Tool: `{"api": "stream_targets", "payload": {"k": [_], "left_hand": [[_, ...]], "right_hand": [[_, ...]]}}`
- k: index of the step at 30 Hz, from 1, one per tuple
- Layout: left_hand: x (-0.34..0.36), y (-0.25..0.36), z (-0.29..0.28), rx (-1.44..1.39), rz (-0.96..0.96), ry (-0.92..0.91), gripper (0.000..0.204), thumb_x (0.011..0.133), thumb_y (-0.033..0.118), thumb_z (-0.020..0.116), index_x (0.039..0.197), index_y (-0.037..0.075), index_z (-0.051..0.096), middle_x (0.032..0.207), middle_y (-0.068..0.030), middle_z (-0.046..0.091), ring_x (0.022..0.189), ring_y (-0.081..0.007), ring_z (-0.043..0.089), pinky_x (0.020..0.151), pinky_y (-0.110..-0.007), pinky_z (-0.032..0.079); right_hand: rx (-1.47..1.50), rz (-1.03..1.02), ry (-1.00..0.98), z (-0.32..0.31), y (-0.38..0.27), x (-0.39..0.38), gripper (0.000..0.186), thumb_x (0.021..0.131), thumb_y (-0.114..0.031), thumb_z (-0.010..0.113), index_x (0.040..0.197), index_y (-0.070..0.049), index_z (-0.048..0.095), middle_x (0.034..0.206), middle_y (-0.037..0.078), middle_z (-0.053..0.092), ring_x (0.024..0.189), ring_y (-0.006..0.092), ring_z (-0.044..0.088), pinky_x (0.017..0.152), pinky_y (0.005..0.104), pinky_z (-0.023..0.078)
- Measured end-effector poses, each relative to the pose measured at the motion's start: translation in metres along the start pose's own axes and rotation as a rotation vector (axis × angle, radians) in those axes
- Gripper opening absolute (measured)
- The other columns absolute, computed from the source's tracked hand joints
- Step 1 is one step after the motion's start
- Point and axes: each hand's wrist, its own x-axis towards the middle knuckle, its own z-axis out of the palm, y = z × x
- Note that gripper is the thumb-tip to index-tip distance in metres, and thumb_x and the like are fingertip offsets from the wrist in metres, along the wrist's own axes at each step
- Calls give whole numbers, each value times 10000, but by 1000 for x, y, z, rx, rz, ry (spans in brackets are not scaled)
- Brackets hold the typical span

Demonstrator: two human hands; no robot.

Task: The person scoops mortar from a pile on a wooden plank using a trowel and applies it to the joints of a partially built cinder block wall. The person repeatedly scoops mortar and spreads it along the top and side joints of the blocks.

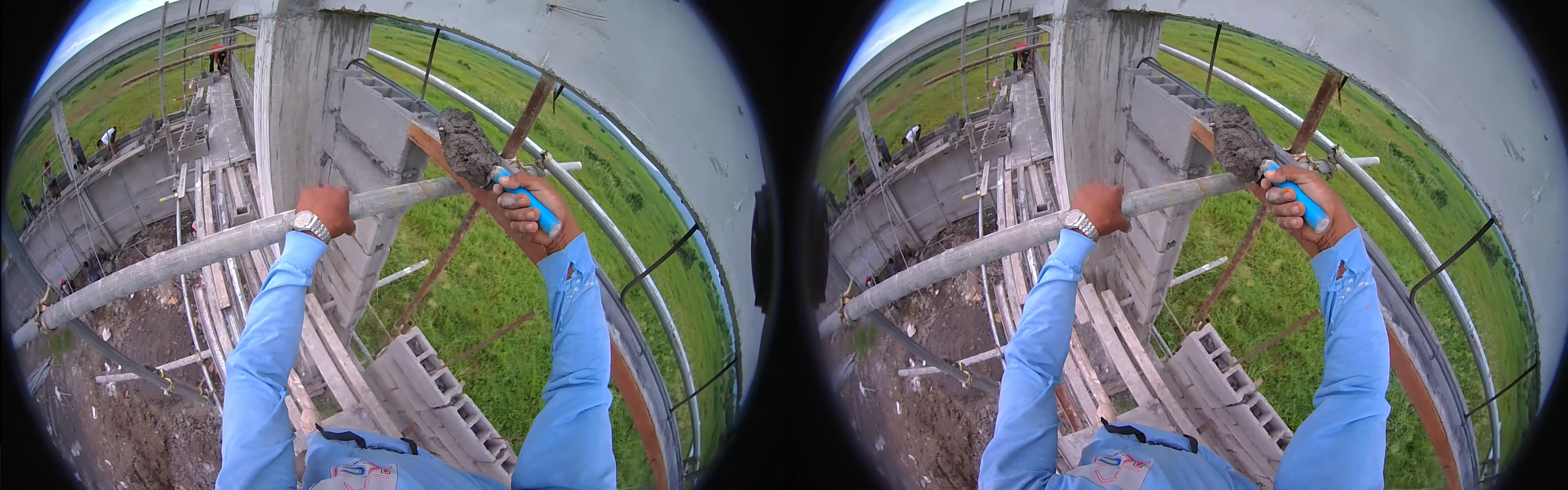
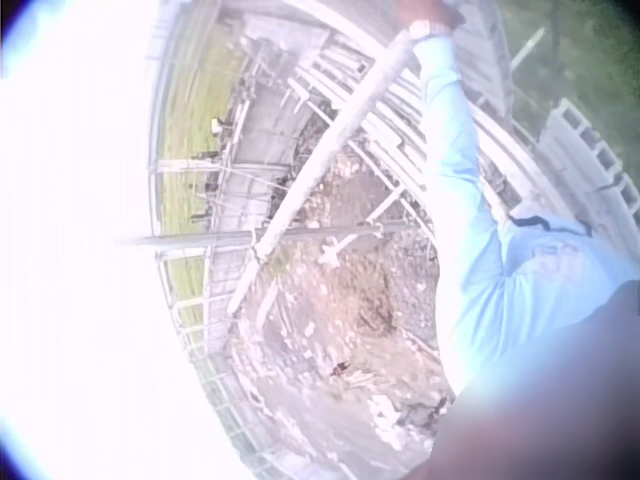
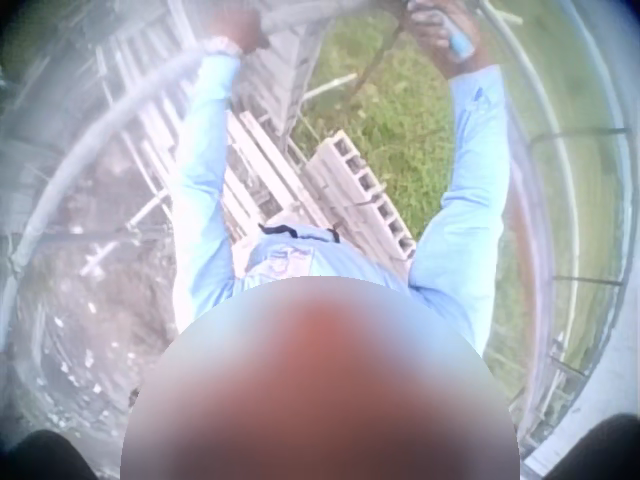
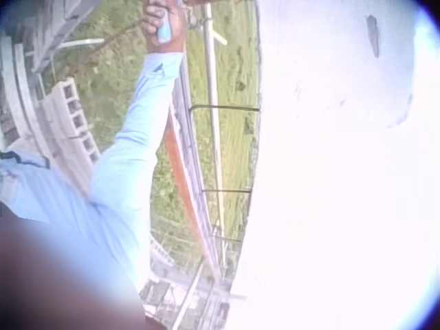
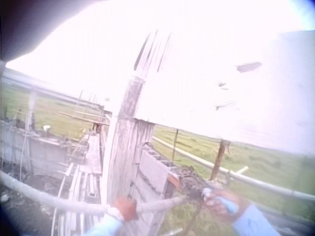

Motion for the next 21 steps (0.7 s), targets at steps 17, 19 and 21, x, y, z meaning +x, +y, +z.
{"api": "stream_targets", "payload": {"k": [17,19,21], "left_hand": [[-3,4,7,-98,-22,128,294,730,215,821,966,83,707,777,-157,750,757,-374,753,709,-494,593],[-3,5,6,-105,-29,84,326,736,220,833,994,79,691,779,-160,750,760,-373,755,713,-491,596],[-2,6,5,-105,-34,71,344,742,231,839,1008,78,686,779,-161,748,758,-372,755,711,-493,596]], "right_hand": [[-602,-86,350,-89,-163,306,127,931,-166,715,911,-66,640,601,-24,581,447,76,534,386,290,432],[-887,-61,393,-84,-163,329,171,911,-184,738,942,-46,642,609,-8,562,449,103,519,400,330,430],[-1227,-9,388,-75,-161,348,253,891,-213,763,989,-32,616,625,2,538,442,135,495,407,372,422]]}}
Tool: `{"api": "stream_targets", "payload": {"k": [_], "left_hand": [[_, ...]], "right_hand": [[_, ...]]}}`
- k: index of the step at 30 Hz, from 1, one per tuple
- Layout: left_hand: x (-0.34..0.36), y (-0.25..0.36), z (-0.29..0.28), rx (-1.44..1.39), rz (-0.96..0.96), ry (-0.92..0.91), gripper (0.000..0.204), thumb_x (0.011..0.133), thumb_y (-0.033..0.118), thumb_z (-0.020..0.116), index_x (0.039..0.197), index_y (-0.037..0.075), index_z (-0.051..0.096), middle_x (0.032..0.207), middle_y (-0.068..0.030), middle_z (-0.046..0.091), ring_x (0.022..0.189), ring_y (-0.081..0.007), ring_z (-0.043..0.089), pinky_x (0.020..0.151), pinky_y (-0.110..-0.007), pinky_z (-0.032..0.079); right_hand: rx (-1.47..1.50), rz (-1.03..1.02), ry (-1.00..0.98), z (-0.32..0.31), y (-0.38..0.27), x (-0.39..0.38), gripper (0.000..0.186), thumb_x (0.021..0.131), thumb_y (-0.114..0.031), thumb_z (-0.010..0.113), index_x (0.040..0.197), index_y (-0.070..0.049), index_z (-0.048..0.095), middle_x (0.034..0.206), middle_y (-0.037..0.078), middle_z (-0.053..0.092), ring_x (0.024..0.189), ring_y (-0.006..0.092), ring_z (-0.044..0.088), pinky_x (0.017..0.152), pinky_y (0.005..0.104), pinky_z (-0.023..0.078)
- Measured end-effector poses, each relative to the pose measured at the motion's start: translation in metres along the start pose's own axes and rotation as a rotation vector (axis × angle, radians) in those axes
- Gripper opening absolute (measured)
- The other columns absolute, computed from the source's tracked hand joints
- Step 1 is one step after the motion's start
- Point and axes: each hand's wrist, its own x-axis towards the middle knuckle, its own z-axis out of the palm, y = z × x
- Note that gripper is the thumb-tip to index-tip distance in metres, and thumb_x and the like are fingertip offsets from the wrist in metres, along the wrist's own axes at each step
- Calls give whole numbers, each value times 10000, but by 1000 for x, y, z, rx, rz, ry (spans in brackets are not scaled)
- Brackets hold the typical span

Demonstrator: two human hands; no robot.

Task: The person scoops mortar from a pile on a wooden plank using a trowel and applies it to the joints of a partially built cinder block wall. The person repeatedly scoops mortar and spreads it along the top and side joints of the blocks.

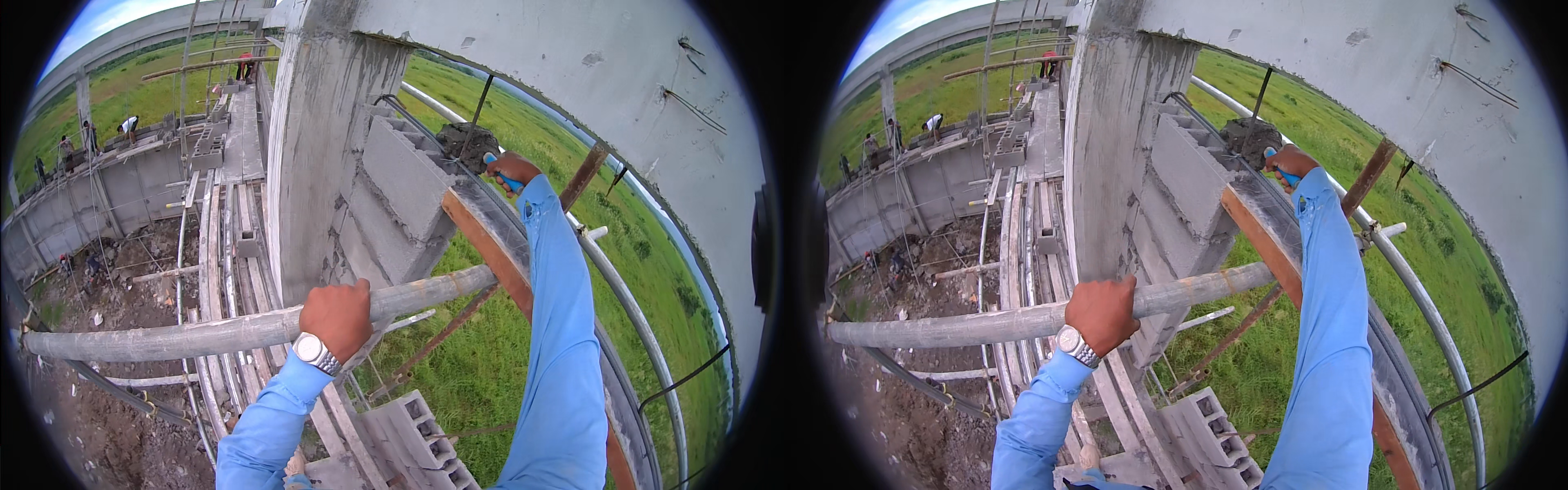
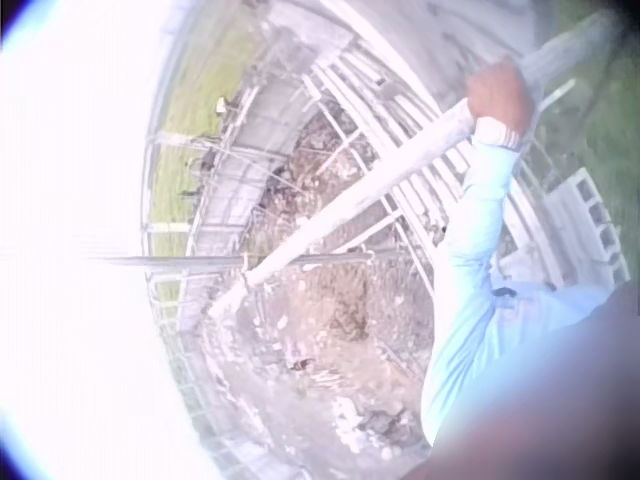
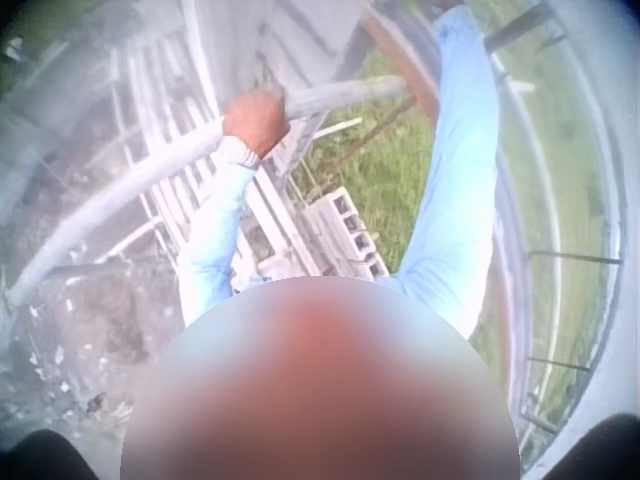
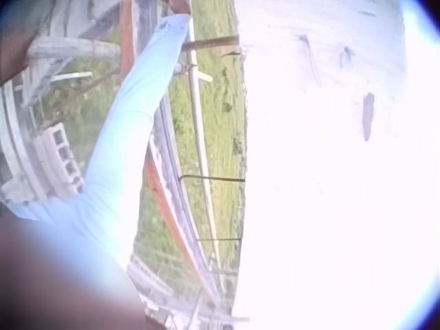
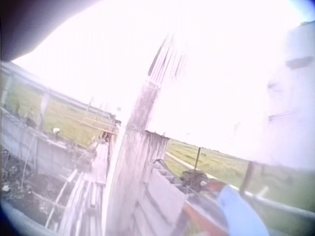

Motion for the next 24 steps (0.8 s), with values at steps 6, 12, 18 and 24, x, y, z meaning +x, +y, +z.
{"api": "stream_targets", "payload": {"k": [6,12,18,24], "left_hand": [[1,1,-1,29,-3,6,377,747,268,859,1007,71,671,763,-153,739,750,-365,755,689,-494,590],[-1,1,1,14,1,15,364,738,252,855,994,72,669,768,-157,741,744,-366,754,672,-492,588],[0,0,3,-12,3,38,339,738,223,840,990,71,672,780,-160,748,747,-370,754,677,-492,590],[-1,0,3,-26,20,62,313,741,190,824,984,66,671,788,-161,752,758,-368,757,687,-489,593]], "right_hand": [[-306,-114,171,17,-16,7,387,834,-232,816,1038,14,598,714,89,599,528,209,577,448,443,422],[-318,-134,163,16,-7,14,412,814,-231,827,1046,24,602,750,118,638,544,221,605,461,440,450],[-582,-170,283,22,-13,11,474,821,-307,825,1103,41,670,944,186,726,711,286,707,576,469,546],[-759,-183,278,30,-16,-7,483,788,-249,809,1141,54,679,1018,246,746,834,343,740,745,501,568]]}}
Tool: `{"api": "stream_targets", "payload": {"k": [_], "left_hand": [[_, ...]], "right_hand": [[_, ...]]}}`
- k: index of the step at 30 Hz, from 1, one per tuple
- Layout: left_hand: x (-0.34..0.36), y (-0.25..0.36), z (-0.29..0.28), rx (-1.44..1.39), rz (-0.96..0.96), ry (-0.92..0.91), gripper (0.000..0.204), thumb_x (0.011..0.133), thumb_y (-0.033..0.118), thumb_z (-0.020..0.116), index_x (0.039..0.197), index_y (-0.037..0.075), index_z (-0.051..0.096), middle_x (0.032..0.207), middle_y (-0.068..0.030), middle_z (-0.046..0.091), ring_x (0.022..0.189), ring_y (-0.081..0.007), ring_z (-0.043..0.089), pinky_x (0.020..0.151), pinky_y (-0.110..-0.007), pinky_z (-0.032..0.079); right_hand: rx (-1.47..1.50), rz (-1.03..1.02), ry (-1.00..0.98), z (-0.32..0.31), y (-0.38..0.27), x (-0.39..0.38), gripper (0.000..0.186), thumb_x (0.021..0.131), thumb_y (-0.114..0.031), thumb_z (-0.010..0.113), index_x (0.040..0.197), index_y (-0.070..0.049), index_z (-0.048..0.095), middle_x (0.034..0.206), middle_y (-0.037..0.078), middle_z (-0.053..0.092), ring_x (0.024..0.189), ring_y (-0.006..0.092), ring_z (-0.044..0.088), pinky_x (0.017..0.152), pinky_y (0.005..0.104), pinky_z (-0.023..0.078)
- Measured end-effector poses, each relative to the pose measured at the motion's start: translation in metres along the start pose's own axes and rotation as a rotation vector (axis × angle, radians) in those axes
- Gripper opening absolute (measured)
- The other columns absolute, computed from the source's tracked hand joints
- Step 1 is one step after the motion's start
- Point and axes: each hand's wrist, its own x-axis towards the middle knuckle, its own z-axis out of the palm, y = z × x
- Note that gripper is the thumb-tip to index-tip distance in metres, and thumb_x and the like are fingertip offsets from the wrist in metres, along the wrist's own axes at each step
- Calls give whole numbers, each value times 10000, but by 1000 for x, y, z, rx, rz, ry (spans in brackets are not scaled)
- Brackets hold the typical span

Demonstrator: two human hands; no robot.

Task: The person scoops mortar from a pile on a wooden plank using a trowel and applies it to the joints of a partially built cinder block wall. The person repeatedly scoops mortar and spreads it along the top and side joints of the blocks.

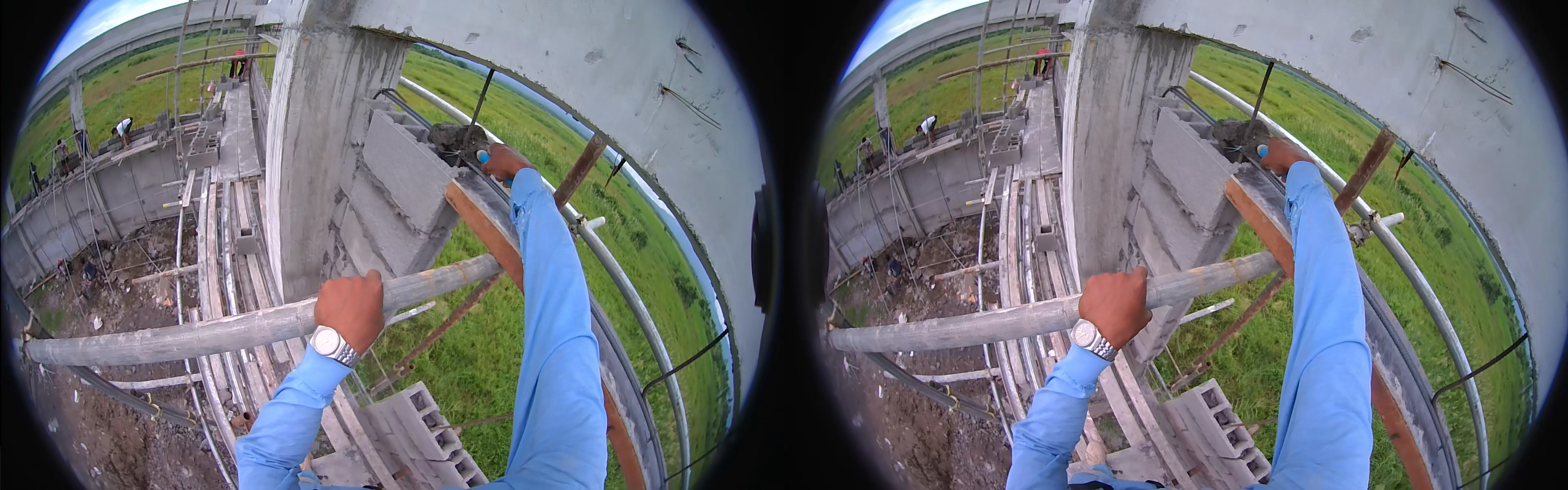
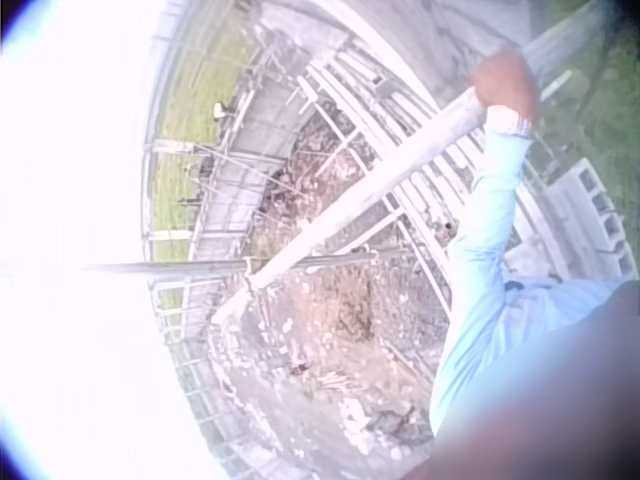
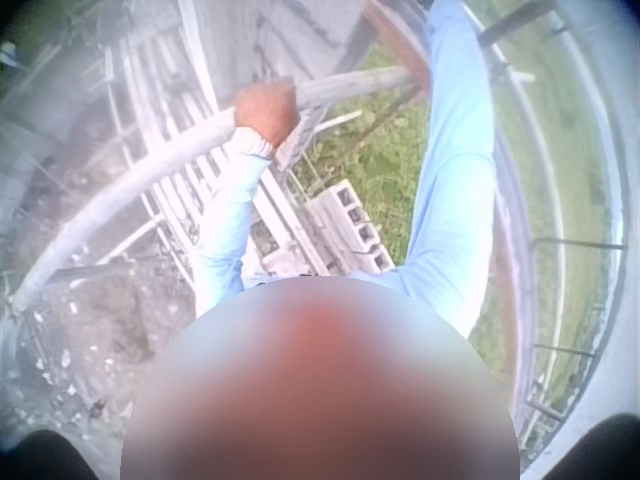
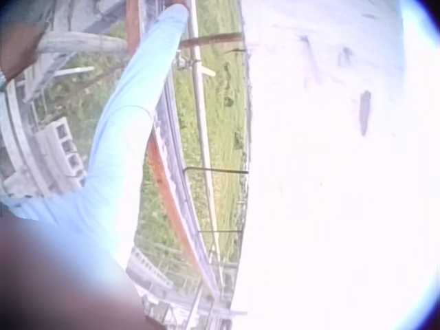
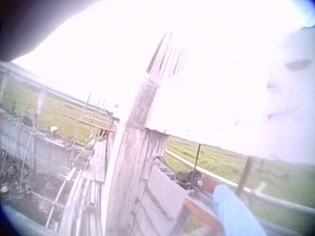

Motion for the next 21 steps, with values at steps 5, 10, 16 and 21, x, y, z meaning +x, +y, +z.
{"api": "stream_targets", "payload": {"k": [5,10,16,21], "left_hand": [[-4,0,1,-10,11,39,119,802,77,717,908,59,666,766,-154,749,761,-323,772,667,-453,592],[-4,-1,6,0,14,70,87,854,102,712,928,75,674,797,-127,763,767,-303,778,667,-429,594],[-4,-1,11,18,11,111,135,859,101,711,964,84,628,838,-127,734,786,-313,757,699,-440,580],[-7,-1,10,49,20,118,100,909,117,689,965,110,606,847,-92,716,798,-277,749,711,-419,569]], "right_hand": [[23,-11,70,-4,8,0,453,745,-266,829,1024,70,707,968,215,747,728,304,720,634,471,550],[270,53,44,-11,4,-10,400,779,-235,808,1037,49,693,873,174,717,627,255,671,563,451,505],[578,316,155,-45,4,-49,363,871,-259,779,1052,21,637,762,116,621,526,199,575,451,402,431],[954,511,-103,-76,40,-108,308,983,-305,732,1061,-10,684,669,9,609,437,76,513,363,262,402]]}}
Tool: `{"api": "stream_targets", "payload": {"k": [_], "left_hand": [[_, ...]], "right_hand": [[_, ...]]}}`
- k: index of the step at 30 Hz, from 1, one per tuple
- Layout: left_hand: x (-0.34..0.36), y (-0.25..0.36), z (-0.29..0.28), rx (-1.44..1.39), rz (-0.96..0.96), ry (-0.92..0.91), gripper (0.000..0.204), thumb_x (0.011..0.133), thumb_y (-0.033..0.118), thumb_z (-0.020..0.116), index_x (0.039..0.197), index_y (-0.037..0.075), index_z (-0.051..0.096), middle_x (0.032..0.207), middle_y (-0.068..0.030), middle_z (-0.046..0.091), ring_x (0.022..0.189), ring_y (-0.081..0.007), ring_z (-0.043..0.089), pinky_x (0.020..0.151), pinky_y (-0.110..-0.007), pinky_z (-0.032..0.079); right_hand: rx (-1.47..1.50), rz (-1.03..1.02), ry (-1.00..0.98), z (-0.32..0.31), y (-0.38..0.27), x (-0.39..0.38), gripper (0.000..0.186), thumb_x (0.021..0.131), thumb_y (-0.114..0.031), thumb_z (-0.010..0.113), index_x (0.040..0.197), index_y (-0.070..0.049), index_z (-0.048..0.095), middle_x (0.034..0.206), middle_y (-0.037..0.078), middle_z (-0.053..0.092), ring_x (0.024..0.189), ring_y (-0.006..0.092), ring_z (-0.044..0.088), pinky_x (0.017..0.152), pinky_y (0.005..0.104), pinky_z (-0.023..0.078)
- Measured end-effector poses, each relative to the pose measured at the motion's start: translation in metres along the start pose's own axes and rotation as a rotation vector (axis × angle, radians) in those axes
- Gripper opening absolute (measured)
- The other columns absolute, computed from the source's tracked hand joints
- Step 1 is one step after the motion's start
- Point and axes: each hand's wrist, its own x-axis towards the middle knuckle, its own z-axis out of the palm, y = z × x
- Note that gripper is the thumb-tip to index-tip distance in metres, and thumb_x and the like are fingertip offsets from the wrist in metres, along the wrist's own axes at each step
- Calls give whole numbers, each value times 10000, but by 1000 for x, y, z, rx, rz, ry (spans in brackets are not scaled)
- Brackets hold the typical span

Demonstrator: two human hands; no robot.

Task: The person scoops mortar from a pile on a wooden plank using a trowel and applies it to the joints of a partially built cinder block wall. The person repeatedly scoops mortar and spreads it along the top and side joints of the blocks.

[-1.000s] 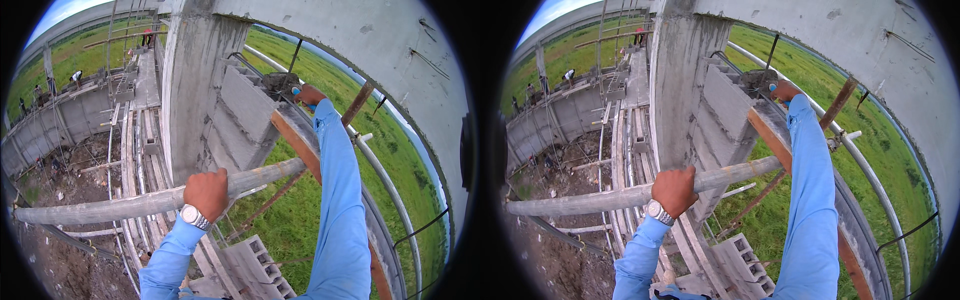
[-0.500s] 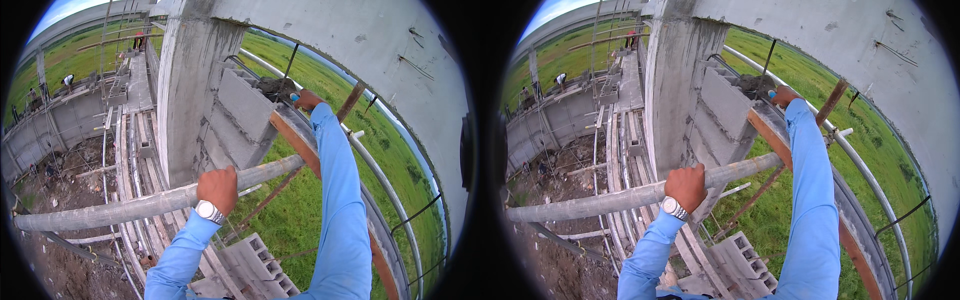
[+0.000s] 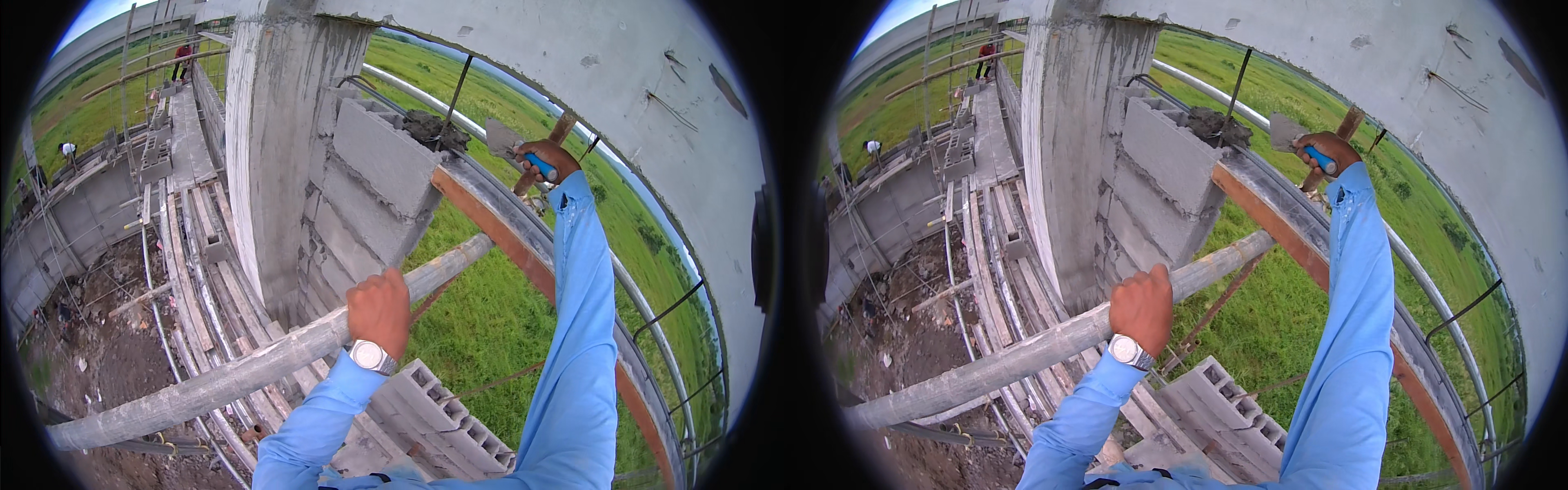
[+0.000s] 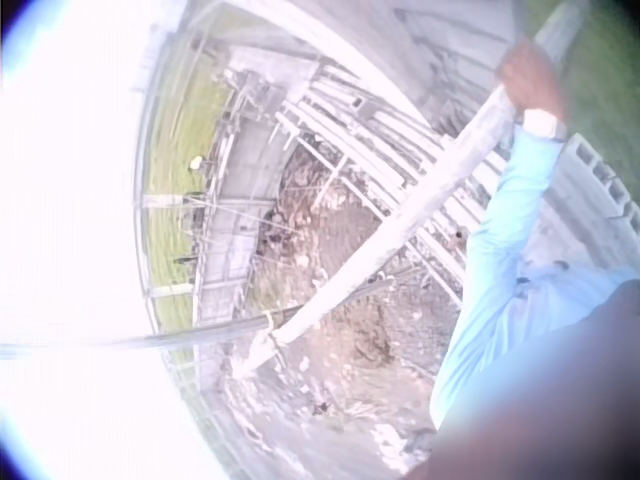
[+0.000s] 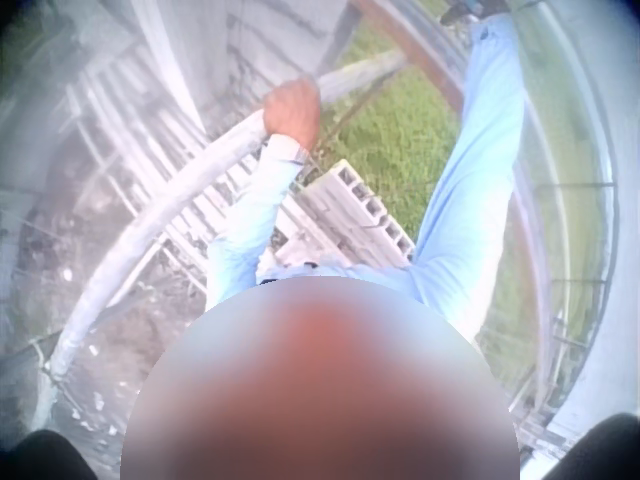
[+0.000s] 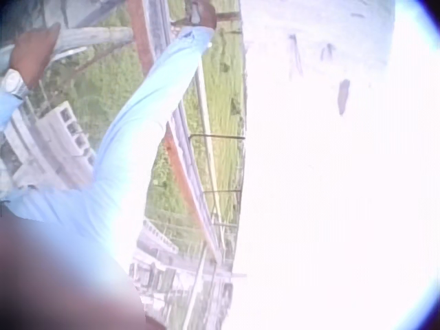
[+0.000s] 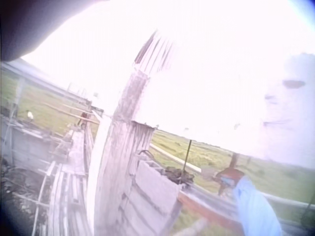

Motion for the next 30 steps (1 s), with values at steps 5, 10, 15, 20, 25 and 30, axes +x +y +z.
{"api": "stream_targets", "payload": {"k": [5,10,15,20,25,30], "left_hand": [[-1,-1,-1,106,37,23,108,915,165,704,962,138,610,836,-38,689,782,-219,723,680,-372,533],[-2,-2,-2,129,57,12,117,912,162,704,964,134,603,828,-34,679,780,-215,717,688,-365,530],[-1,-3,-8,119,82,-10,113,911,156,704,958,135,604,826,-27,669,761,-202,703,683,-356,523],[1,-1,-10,49,47,-23,128,882,119,684,959,100,583,814,-91,686,783,-267,726,709,-399,546],[3,-1,-7,69,44,-51,138,878,120,677,973,93,582,836,-103,687,797,-286,725,717,-417,547],[3,1,-7,76,25,-108,241,834,143,738,1004,88,576,866,-113,692,809,-308,725,735,-442,550]], "right_hand": [[142,162,-193,-16,11,-27,341,1023,-299,703,1094,35,701,662,7,643,412,32,519,322,189,391],[163,190,-306,14,-9,13,389,1042,-292,671,1072,95,683,648,32,669,392,43,536,321,195,453],[353,219,-302,50,-28,80,307,1032,-246,668,997,59,662,640,30,659,390,50,536,326,203,453],[70,-94,-154,71,-43,120,246,937,-214,750,1064,-13,686,695,73,670,434,113,569,371,309,453],[-467,-496,78,91,-27,131,445,783,-236,841,1090,50,693,713,117,646,525,225,621,452,421,482],[-459,-421,45,78,-23,105,577,779,-258,831,1235,48,653,830,140,675,608,233,635,501,426,486]]}}
